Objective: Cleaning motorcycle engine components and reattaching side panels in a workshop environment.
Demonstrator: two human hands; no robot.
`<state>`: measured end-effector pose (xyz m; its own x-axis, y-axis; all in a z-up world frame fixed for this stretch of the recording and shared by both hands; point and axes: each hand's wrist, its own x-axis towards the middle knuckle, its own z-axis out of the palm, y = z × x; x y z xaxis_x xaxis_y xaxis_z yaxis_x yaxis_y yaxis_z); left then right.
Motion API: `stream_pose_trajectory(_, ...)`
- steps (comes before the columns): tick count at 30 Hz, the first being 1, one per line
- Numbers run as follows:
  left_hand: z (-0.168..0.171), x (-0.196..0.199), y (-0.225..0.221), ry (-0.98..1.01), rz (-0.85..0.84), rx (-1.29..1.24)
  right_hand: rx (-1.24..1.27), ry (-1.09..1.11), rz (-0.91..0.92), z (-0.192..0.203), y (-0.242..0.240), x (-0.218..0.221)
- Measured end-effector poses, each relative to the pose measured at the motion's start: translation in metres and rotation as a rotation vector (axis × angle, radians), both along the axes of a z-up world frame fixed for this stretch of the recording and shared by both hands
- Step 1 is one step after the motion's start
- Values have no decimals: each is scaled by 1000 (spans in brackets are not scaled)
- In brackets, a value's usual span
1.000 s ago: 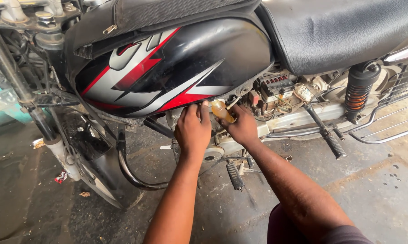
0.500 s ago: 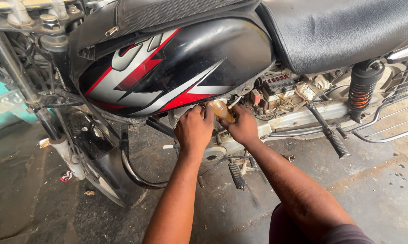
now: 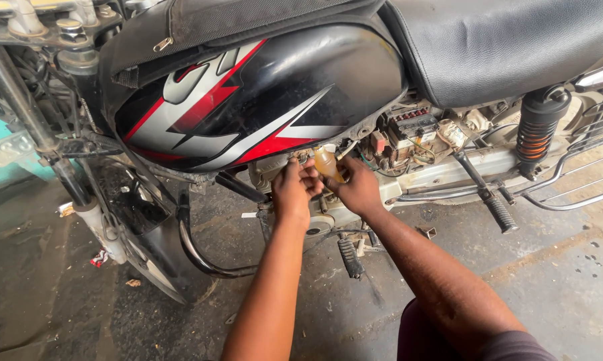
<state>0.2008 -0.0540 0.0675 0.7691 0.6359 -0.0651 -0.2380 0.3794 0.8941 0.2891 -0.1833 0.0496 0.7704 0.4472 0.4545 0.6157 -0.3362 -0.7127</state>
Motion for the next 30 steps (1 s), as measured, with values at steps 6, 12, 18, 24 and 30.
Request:
stream_pose_trajectory(6, -6, -28, -25, -6, 305, 761, 11, 141, 107, -5, -11, -16)
stream_pose_trajectory(12, 24, -107, -29, 229, 397, 1070, -20, 177, 200, -6, -19, -38)
stream_pose_trajectory(18, 31, -166, -24, 9, 139, 1132, -59, 161, 421, 11, -25, -96)
stream_pose_trajectory(24, 33, -215, -26, 274, 102, 1134, -109, 135, 544, 6, -24, -143)
stream_pose_trajectory(30, 44, -290, -9, 328, 159, 949, -172, 25, 807, 3, -6, -162)
